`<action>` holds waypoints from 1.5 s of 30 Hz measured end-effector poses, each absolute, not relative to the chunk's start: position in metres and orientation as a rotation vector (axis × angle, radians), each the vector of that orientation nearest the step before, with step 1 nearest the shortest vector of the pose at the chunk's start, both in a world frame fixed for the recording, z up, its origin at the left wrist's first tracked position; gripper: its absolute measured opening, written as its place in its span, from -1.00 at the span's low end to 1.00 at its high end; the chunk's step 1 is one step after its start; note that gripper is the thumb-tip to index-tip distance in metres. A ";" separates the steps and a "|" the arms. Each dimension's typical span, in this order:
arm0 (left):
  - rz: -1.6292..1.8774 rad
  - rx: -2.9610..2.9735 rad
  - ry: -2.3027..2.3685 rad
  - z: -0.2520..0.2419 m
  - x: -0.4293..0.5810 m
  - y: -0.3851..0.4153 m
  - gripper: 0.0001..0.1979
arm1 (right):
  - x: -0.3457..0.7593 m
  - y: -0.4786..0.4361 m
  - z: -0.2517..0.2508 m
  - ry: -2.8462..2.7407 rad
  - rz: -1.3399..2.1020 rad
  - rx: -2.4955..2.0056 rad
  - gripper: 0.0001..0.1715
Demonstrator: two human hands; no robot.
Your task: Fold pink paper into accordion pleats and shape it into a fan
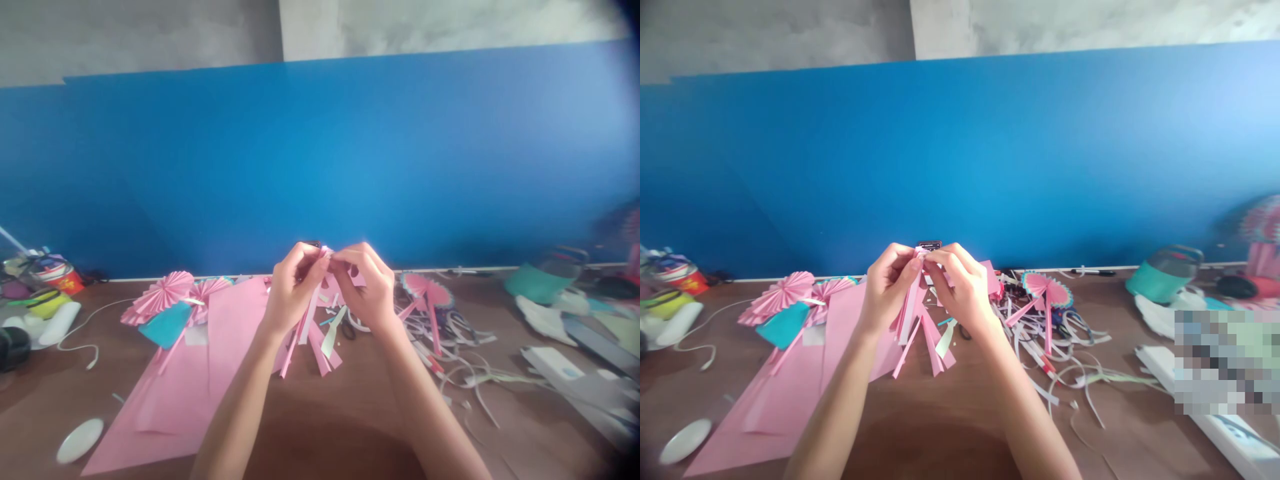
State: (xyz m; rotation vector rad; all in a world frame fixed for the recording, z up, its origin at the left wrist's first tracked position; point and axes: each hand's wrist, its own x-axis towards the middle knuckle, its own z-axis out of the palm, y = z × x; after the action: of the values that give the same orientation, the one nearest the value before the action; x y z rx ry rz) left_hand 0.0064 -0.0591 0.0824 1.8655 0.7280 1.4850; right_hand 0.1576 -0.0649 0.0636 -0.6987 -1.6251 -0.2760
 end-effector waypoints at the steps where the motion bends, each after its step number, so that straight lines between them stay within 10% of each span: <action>1: 1.488 1.857 0.717 0.082 0.007 -0.059 -0.76 | 0.157 -0.065 0.064 -1.624 -0.281 -0.705 -0.80; 45: 1.483 1.604 0.556 0.075 0.016 -0.056 -0.73 | 0.147 -0.078 0.074 -1.590 -0.045 -0.579 -0.74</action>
State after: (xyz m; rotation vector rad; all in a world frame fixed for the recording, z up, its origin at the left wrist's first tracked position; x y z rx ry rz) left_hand 0.0161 -0.0559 0.0753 1.6039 0.5558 1.4834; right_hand 0.1475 -0.0784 0.0736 -0.5785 -1.5899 -0.0447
